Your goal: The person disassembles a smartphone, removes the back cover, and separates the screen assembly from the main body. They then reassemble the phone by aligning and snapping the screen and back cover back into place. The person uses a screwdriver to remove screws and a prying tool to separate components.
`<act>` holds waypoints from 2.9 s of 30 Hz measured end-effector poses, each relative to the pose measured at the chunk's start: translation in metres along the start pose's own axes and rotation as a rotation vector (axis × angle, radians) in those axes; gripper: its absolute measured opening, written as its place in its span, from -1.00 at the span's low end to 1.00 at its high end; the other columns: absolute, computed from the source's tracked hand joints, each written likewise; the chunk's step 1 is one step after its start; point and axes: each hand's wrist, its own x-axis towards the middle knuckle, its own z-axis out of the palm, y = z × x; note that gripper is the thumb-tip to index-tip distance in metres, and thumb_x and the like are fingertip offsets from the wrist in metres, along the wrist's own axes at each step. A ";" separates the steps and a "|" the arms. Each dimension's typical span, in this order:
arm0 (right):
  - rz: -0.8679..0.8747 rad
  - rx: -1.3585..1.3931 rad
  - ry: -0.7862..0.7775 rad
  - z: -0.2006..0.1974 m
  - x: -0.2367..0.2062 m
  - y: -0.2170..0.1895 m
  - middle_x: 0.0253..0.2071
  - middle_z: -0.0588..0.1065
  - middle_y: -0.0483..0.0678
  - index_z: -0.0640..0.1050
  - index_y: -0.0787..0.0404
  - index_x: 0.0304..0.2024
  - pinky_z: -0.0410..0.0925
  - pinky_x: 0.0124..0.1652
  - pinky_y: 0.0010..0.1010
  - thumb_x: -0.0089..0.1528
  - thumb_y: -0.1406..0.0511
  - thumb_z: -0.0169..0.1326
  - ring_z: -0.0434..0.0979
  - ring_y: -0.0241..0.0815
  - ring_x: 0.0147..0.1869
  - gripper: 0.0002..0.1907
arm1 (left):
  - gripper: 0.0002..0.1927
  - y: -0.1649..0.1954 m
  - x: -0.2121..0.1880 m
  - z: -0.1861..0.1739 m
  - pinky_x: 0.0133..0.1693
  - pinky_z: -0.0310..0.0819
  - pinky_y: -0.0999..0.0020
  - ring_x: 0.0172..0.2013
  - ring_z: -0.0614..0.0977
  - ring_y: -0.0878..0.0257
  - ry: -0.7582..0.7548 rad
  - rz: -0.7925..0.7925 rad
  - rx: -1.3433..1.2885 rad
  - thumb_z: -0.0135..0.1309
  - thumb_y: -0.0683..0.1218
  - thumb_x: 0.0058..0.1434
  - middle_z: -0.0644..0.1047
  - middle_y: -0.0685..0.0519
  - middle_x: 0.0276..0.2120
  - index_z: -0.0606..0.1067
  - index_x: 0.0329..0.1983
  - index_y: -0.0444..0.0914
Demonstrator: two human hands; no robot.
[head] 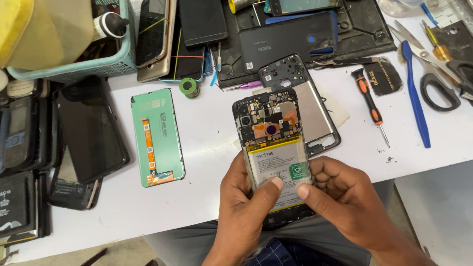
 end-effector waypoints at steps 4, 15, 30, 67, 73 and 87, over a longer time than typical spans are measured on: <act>-0.027 -0.013 -0.015 -0.005 0.002 0.005 -0.38 0.64 -0.02 0.57 0.41 -0.01 0.36 -0.45 -0.60 0.27 0.40 0.14 0.53 -0.43 -0.40 -0.74 | -0.47 0.000 0.002 0.000 0.07 0.55 0.24 0.01 0.64 0.18 0.016 -0.017 0.014 -0.01 -0.23 0.28 0.60 -0.19 0.03 0.28 0.33 -0.44; 0.053 0.017 -0.072 0.000 0.010 -0.013 -0.26 0.67 0.00 0.56 0.44 -0.01 0.51 -0.30 -0.53 0.23 0.37 0.12 0.65 -0.34 -0.24 -0.69 | -0.62 -0.004 0.003 -0.003 0.01 0.57 0.26 -0.07 0.66 0.21 0.050 -0.038 -0.126 -0.03 -0.23 0.34 0.61 -0.15 -0.03 0.36 0.22 -0.43; -0.136 -1.124 0.420 -0.016 0.060 -0.065 -0.35 0.54 0.01 0.55 0.33 0.00 0.37 -0.40 -0.33 0.05 0.10 0.44 0.52 -0.15 -0.42 -0.38 | -0.63 0.011 0.002 -0.025 0.02 0.57 0.20 -0.05 0.67 0.15 0.271 0.014 -0.231 -0.05 -0.26 0.28 0.62 -0.19 -0.02 0.39 0.16 -0.43; 0.026 0.896 -0.210 -0.034 0.055 -0.037 0.24 0.40 0.49 0.22 0.55 0.41 0.26 0.21 0.45 0.30 0.29 -0.05 0.42 0.57 0.27 -0.32 | -0.63 0.009 0.003 -0.019 -0.01 0.58 0.20 -0.07 0.67 0.16 0.333 -0.060 -0.238 -0.05 -0.25 0.27 0.61 -0.18 -0.04 0.38 0.16 -0.41; -0.026 0.913 -0.261 -0.044 0.057 -0.031 0.25 0.36 0.52 0.21 0.57 0.43 0.25 0.20 0.54 0.26 0.36 -0.04 0.40 0.58 0.29 -0.30 | -0.62 0.007 0.006 -0.015 0.01 0.58 0.19 -0.05 0.66 0.15 0.325 -0.045 -0.208 -0.04 -0.24 0.28 0.61 -0.19 -0.04 0.38 0.17 -0.42; -0.004 1.066 -0.298 -0.046 0.059 -0.031 0.25 0.42 0.47 0.28 0.49 0.42 0.31 0.17 0.45 0.43 0.08 -0.18 0.45 0.51 0.26 -0.32 | -0.64 0.002 0.012 -0.007 0.00 0.58 0.21 -0.07 0.67 0.16 0.332 -0.059 -0.174 -0.05 -0.24 0.28 0.62 -0.19 -0.06 0.40 0.14 -0.41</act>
